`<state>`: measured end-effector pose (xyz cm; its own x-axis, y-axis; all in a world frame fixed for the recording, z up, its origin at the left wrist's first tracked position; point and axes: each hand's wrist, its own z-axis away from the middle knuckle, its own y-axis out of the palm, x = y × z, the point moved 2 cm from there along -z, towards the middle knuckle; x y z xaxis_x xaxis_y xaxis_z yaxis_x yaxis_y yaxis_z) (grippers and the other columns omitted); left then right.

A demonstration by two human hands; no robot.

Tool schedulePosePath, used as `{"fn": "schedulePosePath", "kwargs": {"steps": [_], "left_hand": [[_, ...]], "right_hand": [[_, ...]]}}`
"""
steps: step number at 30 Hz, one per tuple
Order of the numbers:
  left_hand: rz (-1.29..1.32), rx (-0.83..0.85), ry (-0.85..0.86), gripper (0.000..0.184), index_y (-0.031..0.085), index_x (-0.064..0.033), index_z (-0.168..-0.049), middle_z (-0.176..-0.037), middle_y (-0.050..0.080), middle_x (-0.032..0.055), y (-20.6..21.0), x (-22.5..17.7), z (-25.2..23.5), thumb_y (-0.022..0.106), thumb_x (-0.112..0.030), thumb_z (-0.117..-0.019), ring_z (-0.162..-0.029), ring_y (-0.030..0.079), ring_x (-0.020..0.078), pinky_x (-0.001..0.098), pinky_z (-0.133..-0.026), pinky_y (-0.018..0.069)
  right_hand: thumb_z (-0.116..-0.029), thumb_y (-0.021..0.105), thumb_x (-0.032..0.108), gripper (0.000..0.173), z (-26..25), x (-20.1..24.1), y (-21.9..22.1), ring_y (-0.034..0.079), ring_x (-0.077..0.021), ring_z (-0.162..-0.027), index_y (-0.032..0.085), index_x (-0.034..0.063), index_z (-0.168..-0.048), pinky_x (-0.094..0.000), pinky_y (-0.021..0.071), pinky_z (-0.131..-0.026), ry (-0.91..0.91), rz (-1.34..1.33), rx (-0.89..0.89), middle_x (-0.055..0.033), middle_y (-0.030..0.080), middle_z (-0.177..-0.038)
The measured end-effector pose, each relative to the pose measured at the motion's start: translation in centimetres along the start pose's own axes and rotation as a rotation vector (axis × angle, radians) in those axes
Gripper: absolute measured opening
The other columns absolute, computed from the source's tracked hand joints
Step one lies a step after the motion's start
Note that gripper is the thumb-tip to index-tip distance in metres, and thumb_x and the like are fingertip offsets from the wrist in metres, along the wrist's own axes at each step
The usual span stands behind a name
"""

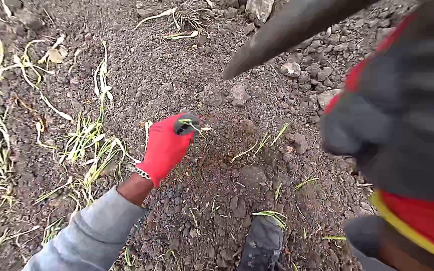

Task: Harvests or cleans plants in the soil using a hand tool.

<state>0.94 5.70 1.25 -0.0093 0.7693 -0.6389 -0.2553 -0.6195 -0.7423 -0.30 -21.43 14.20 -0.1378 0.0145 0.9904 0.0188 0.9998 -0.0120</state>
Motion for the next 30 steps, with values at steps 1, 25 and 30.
{"fn": "schedulePosePath", "kwargs": {"steps": [1,25,30], "left_hand": [[0.106,-0.074,-0.117,0.017,0.075,-0.0166,-0.113,-0.095,0.076,0.0003,-2.5,0.7,0.9,0.071,-0.019,-0.0976,-0.074,0.073,0.0123,0.0376,-0.068,0.0651],[0.018,-0.046,-0.152,0.016,0.074,-0.0088,-0.112,-0.104,0.074,0.0085,-5.2,7.3,4.5,0.065,-0.015,-0.0999,-0.091,0.072,0.0201,0.0441,-0.086,0.06],[0.269,-0.246,-0.38,0.01,0.073,-0.0113,-0.104,-0.093,0.075,0.0029,-3.2,8.2,8.6,0.071,-0.016,-0.0954,-0.071,0.07,0.0148,0.0396,-0.065,0.0623]], "right_hand": [[-0.0907,0.072,0.013,0.01,0.4,-2.7,3.8,0.058,-0.0034,-0.054,0.062,0.0138,-0.091,-0.0222,0.0531,-0.046,0.144,0.216,0.04,0.007,0.059,-0.069],[-0.1039,0.059,0.025,0.014,1.3,-3.0,12.5,0.046,-0.0003,-0.044,0.06,0.0187,-0.091,-0.0171,0.0447,-0.041,0.295,0.178,0.258,0.0081,0.049,-0.059],[-0.0971,0.066,0.031,0.022,11.3,-18.6,18.3,0.065,-0.0302,-0.07,0.068,0.0093,-0.098,-0.0565,0.0523,-0.06,0.615,0.644,0.634,-0.0125,0.065,-0.078]]}}
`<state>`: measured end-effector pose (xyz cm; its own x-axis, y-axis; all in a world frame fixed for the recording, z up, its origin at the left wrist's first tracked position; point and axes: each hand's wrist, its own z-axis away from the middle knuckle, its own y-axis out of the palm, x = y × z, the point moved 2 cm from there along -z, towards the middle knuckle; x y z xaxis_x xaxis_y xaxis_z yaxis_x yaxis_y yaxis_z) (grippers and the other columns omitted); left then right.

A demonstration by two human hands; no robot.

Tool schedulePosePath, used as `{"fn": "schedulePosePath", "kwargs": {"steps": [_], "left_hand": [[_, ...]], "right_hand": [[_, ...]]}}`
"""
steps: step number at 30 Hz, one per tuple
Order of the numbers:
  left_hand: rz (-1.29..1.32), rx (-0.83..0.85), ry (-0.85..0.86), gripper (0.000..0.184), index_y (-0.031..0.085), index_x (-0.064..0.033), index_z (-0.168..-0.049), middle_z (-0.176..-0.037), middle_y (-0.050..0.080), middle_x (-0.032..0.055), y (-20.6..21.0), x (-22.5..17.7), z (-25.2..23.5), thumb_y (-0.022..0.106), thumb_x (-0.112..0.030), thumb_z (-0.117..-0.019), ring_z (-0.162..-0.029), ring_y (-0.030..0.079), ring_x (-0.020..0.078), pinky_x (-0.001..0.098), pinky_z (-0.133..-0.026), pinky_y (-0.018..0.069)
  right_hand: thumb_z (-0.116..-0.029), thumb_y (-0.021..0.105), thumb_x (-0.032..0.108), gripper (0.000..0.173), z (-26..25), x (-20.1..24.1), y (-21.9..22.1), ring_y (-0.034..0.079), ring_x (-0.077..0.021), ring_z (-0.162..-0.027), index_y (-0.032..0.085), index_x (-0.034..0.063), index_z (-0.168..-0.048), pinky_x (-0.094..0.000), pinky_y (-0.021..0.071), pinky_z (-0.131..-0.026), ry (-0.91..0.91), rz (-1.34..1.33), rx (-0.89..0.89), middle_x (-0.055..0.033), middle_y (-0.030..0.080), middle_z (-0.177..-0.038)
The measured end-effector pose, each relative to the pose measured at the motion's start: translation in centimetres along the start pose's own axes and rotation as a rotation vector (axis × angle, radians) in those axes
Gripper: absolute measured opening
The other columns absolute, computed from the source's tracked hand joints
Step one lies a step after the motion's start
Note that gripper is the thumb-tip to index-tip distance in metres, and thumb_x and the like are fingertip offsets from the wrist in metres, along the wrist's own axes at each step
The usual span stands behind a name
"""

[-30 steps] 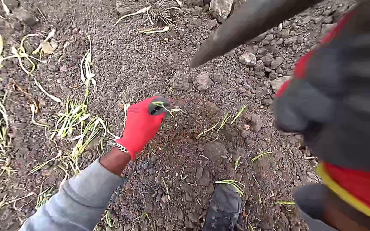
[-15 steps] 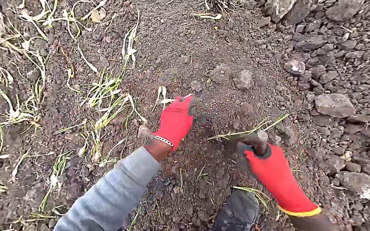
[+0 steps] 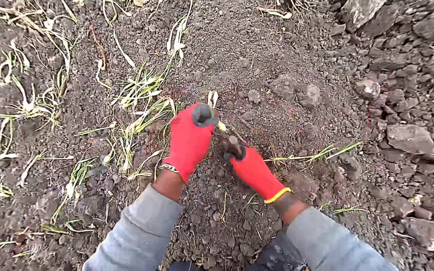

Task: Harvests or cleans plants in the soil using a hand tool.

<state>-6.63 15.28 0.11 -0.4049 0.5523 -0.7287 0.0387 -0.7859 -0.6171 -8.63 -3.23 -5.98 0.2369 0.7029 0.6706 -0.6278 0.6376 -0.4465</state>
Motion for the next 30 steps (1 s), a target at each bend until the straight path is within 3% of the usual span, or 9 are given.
{"fn": "schedulePosePath", "kwargs": {"steps": [4,7,12,17,20,22,24,27,30], "left_hand": [[-0.464,0.49,-0.041,0.024,0.07,-0.0129,-0.12,-0.111,0.073,0.0143,7.8,5.3,4.7,0.065,-0.023,-0.099,-0.107,0.07,0.0349,0.061,-0.09,0.0555],[-0.468,0.347,0.024,0.039,0.068,-0.0148,-0.13,-0.118,0.072,0.0133,4.9,4.4,2.2,0.068,-0.038,-0.0983,-0.109,0.071,0.0331,0.0591,-0.091,0.0566],[-0.434,0.098,-0.154,0.045,0.063,-0.008,-0.129,-0.114,0.073,0.017,3.7,2.2,-7.2,0.072,-0.035,-0.0951,-0.11,0.07,0.0376,0.0625,-0.093,0.054],[-0.388,0.114,0.003,0.023,0.073,-0.0143,-0.118,-0.11,0.075,0.011,0.6,2.2,-5.6,0.062,-0.023,-0.1001,-0.108,0.07,0.0302,0.0587,-0.096,0.0533],[-0.462,-0.001,0.176,0.022,0.076,-0.0135,-0.113,-0.105,0.072,0.0133,-4.2,0.9,-2.4,0.06,-0.022,-0.1007,-0.101,0.07,0.0311,0.0568,-0.089,0.0552],[-0.544,-0.025,0.238,0.019,0.077,-0.0141,-0.106,-0.1,0.071,0.0141,-4.8,-0.3,0.0,0.065,-0.024,-0.0961,-0.093,0.07,0.0332,0.0579,-0.078,0.056],[-0.647,0.159,0.2,0.017,0.076,-0.0159,-0.101,-0.101,0.071,0.0136,-0.9,0.3,2.0,0.067,-0.027,-0.0926,-0.091,0.07,0.0339,0.0584,-0.073,0.0565],[-0.723,0.663,0.061,0.026,0.071,-0.0097,-0.117,-0.117,0.067,0.0189,8.6,4.2,4.9,0.067,-0.02,-0.0938,-0.103,0.069,0.0396,0.0606,-0.08,0.0573],[-0.648,0.557,0.117,0.03,0.07,-0.0117,-0.122,-0.118,0.067,0.0171,8.3,3.7,4.5,0.062,-0.031,-0.1007,-0.097,0.071,0.0357,0.0562,-0.077,0.0587]], "right_hand": [[-0.0944,0.065,0.042,0.026,6.1,-0.7,-6.1,0.064,-0.0146,-0.059,0.071,0.0191,-0.105,-0.0414,0.0557,-0.053,0.001,-0.038,-0.14,0.0009,0.067,-0.075],[-0.0878,0.066,0.043,0.03,8.4,-2.9,-8.1,0.065,-0.0073,-0.064,0.071,0.0193,-0.105,-0.036,0.0577,-0.058,0.01,0.026,-0.209,0.0059,0.068,-0.077],[-0.0927,0.07,0.037,0.023,7.5,-1.5,-9.2,0.06,-0.0183,-0.052,0.069,0.0145,-0.094,-0.0432,0.0516,-0.049,0.126,0.006,-0.191,-0.003,0.062,-0.065],[-0.1036,0.062,0.029,0.02,8.7,7.8,-15.5,0.059,-0.0116,-0.05,0.065,0.0133,-0.116,-0.0278,0.0493,-0.038,-0.326,-0.265,-0.279,-0.0005,0.068,-0.078],[-0.0993,0.066,0.033,0.015,5.6,9.4,-11.0,0.059,-0.0105,-0.052,0.068,0.0187,-0.105,-0.0336,0.0512,-0.043,-0.341,-0.107,-0.353,0.0038,0.063,-0.071],[-0.0952,0.067,0.031,0.017,2.9,4.5,-4.2,0.065,-0.0233,-0.064,0.069,0.0149,-0.1,-0.0513,0.0523,-0.055,-0.22,0.089,-0.19,-0.0056,0.065,-0.075],[-0.0957,0.067,0.033,0.023,2.4,-1.6,-0.3,0.067,-0.03,-0.074,0.068,0.0119,-0.106,-0.059,0.0531,-0.062,-0.135,0.159,-0.056,-0.0115,0.067,-0.083],[-0.0964,0.067,0.033,0.024,6.2,-1.2,-4.1,0.068,-0.0217,-0.074,0.069,0.0151,-0.112,-0.0512,0.0562,-0.065,-0.02,0.147,-0.062,-0.0052,0.07,-0.085],[-0.0859,0.064,0.04,0.034,9.3,-1.5,-8.1,0.068,-0.0082,-0.069,0.071,0.0193,-0.112,-0.0385,0.0587,-0.061,-0.043,0.182,-0.233,0.0054,0.07,-0.081]]}}
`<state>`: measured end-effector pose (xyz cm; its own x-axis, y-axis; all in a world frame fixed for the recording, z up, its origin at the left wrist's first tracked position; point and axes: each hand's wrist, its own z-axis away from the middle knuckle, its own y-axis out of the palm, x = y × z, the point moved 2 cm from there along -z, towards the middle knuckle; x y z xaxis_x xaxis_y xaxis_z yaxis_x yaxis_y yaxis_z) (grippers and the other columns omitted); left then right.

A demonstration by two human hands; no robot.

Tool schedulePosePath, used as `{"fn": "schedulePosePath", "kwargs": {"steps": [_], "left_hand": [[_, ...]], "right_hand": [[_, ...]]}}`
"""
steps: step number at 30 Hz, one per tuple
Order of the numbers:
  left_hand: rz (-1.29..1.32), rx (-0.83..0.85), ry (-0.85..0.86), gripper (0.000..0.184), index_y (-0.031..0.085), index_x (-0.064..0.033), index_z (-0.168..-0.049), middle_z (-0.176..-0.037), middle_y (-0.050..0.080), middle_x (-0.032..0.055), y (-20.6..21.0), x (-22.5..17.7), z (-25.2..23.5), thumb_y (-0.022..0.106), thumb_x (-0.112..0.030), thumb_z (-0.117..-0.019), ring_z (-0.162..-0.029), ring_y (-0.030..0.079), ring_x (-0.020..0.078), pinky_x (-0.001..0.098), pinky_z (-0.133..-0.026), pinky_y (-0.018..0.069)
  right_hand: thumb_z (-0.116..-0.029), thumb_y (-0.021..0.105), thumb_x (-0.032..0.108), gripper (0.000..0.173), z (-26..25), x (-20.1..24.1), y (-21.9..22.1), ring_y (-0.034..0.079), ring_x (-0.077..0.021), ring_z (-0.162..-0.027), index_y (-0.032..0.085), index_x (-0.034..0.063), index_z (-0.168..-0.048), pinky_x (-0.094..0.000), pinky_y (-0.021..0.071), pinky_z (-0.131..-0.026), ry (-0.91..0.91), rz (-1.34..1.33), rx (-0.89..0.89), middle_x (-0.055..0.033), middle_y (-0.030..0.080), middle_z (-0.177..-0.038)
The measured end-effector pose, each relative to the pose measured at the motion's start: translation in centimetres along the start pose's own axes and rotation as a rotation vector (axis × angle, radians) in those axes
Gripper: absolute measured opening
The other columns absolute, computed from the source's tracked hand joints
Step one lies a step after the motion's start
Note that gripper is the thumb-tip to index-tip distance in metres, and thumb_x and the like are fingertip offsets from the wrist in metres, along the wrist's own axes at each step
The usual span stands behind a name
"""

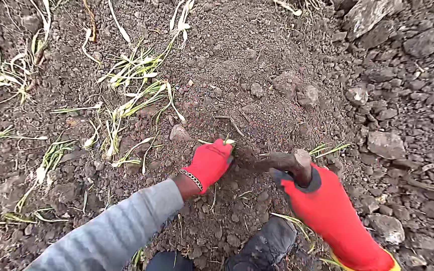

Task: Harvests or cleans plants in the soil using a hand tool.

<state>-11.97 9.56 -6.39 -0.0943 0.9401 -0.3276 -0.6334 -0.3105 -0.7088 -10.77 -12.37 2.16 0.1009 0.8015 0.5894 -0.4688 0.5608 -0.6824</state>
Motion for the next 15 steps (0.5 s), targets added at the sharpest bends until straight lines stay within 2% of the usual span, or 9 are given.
{"fn": "schedulePosePath", "kwargs": {"steps": [3,6,8,10,11,12,13,14,15], "left_hand": [[-0.042,-0.229,-0.054,0.033,0.069,-0.0132,-0.124,-0.116,0.067,0.0193,-3.6,1.2,0.6,0.065,-0.035,-0.0996,-0.089,0.071,0.0373,0.056,-0.069,0.0588],[-0.152,-0.12,-0.036,0.036,0.066,-0.009,-0.128,-0.125,0.061,0.0248,-2.6,1.9,-1.9,0.071,-0.017,-0.094,-0.11,0.064,0.0436,0.0596,-0.087,0.0545],[-0.216,-0.111,0.034,0.033,0.069,-0.0078,-0.123,-0.124,0.062,0.0251,-1.9,2.4,-1.8,0.069,-0.003,-0.0896,-0.117,0.06,0.0467,0.0626,-0.09,0.0514],[-0.23,-0.107,0.059,0.032,0.071,-0.0085,-0.119,-0.13,0.06,0.0264,-0.7,2.8,-0.7,0.071,-0.004,-0.088,-0.123,0.055,0.0503,0.0665,-0.092,0.0495],[-0.21,-0.09,0.048,0.031,0.071,-0.0074,-0.12,-0.134,0.058,0.0278,-0.7,2.8,-0.3,0.073,-0.007,-0.0885,-0.126,0.053,0.0515,0.0679,-0.095,0.0485],[-0.186,-0.083,0.032,0.031,0.072,-0.0075,-0.12,-0.137,0.057,0.0276,-1.3,2.8,-0.1,0.075,-0.014,-0.0894,-0.128,0.053,0.0508,0.0671,-0.096,0.0481],[-0.146,-0.103,0.021,0.032,0.073,-0.0079,-0.118,-0.137,0.057,0.0267,-1.9,3.1,0.0,0.078,-0.022,-0.0901,-0.127,0.054,0.0493,0.0656,-0.097,0.0485],[-0.12,-0.125,0.009,0.032,0.073,-0.0093,-0.118,-0.135,0.059,0.0247,-2.0,3.7,0.3,0.075,-0.027,-0.0911,-0.126,0.055,0.0463,0.063,-0.097,0.0493],[-0.074,-0.158,-0.001,0.031,0.073,-0.0094,-0.117,-0.133,0.061,0.0237,-2.1,4.6,1.0,0.073,-0.028,-0.092,-0.124,0.058,0.0442,0.0614,-0.096,0.05]], "right_hand": [[-0.0907,0.068,0.035,0.021,0.0,-2.2,1.3,0.066,-0.0134,-0.067,0.071,0.0176,-0.103,-0.0435,0.0554,-0.06,0.091,-0.025,0.047,0.0017,0.067,-0.077],[-0.0937,0.067,0.037,0.019,-1.0,-0.1,-0.3,0.059,-0.0155,-0.053,0.068,0.0187,-0.093,-0.0418,0.0501,-0.049,0.133,-0.04,0.061,0.0007,0.061,-0.066],[-0.0961,0.066,0.042,0.021,-1.6,2.2,-3.7,0.054,-0.0155,-0.043,0.068,0.0214,-0.101,-0.0373,0.0473,-0.038,0.07,-0.157,0.034,-0.0001,0.061,-0.063],[-0.1026,0.061,0.031,0.02,-1.3,3.6,-7.5,0.053,-0.0109,-0.047,0.065,0.0144,-0.113,-0.0277,0.0457,-0.038,-0.139,-0.339,0.05,-0.0016,0.064,-0.073],[-0.1039,0.059,0.025,0.016,-1.2,4.2,-9.3,0.058,-0.007,-0.054,0.063,0.0109,-0.109,-0.0218,0.0487,-0.045,-0.283,-0.377,0.054,-0.0001,0.066,-0.077],[-0.1006,0.06,0.021,0.013,-0.8,4.7,-10.6,0.056,-0.0002,-0.057,0.067,0.0134,-0.093,-0.0158,0.0476,-0.051,-0.371,-0.37,-0.012,0.0062,0.064,-0.073],[-0.1003,0.06,0.018,0.018,-0.4,5.8,-11.5,0.057,0.0023,-0.061,0.067,0.0146,-0.085,-0.0139,0.0479,-0.057,-0.43,-0.342,-0.045,0.0088,0.063,-0.072],[-0.0988,0.061,0.015,0.022,0.1,8.2,-11.4,0.055,0.0021,-0.059,0.065,0.0139,-0.077,-0.0144,0.046,-0.057,-0.434,-0.331,-0.068,0.0084,0.06,-0.068],[-0.0952,0.062,0.012,0.026,0.2,11.1,-10.3,0.051,0.0019,-0.051,0.062,0.0141,-0.069,-0.0135,0.0423,-0.048,-0.371,-0.393,-0.094,0.0079,0.058,-0.06]]}}
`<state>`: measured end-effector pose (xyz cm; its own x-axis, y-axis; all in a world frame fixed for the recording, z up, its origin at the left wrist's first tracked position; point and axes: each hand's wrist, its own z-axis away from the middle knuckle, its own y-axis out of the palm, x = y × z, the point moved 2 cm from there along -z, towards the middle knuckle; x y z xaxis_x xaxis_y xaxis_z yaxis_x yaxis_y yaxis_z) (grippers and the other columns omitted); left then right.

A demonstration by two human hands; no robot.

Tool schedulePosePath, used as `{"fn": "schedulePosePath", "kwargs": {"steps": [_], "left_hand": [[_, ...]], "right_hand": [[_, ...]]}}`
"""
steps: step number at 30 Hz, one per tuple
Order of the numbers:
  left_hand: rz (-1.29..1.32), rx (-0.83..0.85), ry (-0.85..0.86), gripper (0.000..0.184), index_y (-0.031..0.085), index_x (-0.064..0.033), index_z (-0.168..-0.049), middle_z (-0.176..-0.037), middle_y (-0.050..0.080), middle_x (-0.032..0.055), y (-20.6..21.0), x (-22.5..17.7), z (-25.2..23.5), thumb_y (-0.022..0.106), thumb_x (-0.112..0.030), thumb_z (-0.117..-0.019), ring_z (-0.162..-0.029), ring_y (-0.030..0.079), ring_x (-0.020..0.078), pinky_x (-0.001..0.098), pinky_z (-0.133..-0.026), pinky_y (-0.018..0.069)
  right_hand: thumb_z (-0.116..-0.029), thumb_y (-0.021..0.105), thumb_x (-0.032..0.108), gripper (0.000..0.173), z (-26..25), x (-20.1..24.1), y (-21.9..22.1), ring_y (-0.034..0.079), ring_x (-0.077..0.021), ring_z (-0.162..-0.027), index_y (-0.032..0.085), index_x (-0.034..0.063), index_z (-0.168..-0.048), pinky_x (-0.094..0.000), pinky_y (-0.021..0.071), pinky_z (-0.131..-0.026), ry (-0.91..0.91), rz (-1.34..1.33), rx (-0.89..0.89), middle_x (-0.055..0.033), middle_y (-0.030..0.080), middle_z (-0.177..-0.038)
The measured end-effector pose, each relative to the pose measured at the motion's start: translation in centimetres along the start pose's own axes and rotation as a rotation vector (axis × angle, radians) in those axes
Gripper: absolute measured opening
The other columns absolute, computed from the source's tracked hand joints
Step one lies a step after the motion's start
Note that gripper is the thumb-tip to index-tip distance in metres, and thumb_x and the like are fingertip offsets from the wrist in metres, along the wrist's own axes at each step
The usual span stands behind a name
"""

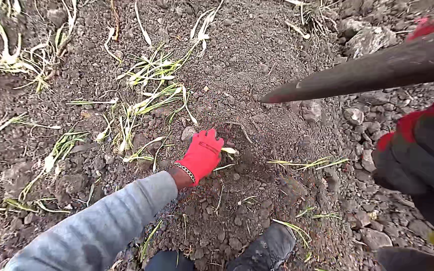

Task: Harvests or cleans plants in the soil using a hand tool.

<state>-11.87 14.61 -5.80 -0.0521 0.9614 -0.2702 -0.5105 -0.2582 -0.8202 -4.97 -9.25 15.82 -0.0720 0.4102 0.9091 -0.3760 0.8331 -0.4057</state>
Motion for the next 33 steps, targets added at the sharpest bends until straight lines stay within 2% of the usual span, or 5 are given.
{"fn": "schedulePosePath", "kwargs": {"steps": [4,11,19,25,33], "left_hand": [[0.348,-0.227,-0.218,0.025,0.07,-0.0033,-0.113,-0.118,0.066,0.0208,-2.0,4.3,3.2,0.066,-0.02,-0.0951,-0.106,0.067,0.0381,0.0605,-0.089,0.0556],[1.132,-0.307,-0.502,0.017,0.066,-0.0069,-0.111,-0.082,0.068,0.0111,1.8,2.6,7.3,0.056,-0.016,-0.1004,-0.056,0.062,0.0223,0.0412,-0.049,0.0542],[0.537,0.017,-0.25,0.033,0.074,-0.0207,-0.116,-0.106,0.075,0.0069,1.8,-1.4,-1.3,0.075,-0.041,-0.0897,-0.103,0.071,0.0267,0.0586,-0.089,0.0563],[0.236,0.21,-0.174,0.022,0.073,-0.0134,-0.108,-0.113,0.071,0.015,3.3,-3.8,-3.6,0.065,-0.028,-0.0939,-0.112,0.067,0.036,0.0628,-0.088,0.0544],[0.993,-0.337,-0.27,0.015,0.072,-0.0127,-0.111,-0.083,0.07,0.0,-3.4,1.0,0.7,0.067,-0.022,-0.1001,-0.059,0.06,0.0102,0.031,-0.053,0.0531]], "right_hand": [[-0.1016,0.064,0.027,0.02,0.1,-6.2,7.6,0.058,-0.0153,-0.048,0.065,0.0148,-0.118,-0.0348,0.0491,-0.038,0.263,0.013,-0.009,-0.0034,0.066,-0.076],[-0.0986,0.065,0.049,0.038,4.6,-17.7,9.7,0.055,-0.0219,-0.043,0.066,0.0101,-0.098,-0.0422,0.0497,-0.04,0.627,0.076,-0.04,-0.0072,0.058,-0.06],[-0.098,0.068,0.044,0.032,5.2,-16.3,8.2,0.047,-0.0164,-0.039,0.062,0.0132,-0.091,-0.0356,0.0465,-0.037,0.624,-0.235,-0.184,-0.0023,0.049,-0.053],[-0.0993,0.067,0.043,0.034,6.2,-19.4,10.8,0.051,-0.0199,-0.04,0.063,0.0097,-0.098,-0.0403,0.0499,-0.039,0.67,-0.268,-0.214,-0.0053,0.052,-0.055],[-0.0979,0.07,0.04,0.033,6.6,-20.1,10.8,0.055,-0.0204,-0.043,0.066,0.0077,-0.1,-0.0415,0.052,-0.042,0.66,-0.172,-0.218,-0.0067,0.058,-0.06]]}}
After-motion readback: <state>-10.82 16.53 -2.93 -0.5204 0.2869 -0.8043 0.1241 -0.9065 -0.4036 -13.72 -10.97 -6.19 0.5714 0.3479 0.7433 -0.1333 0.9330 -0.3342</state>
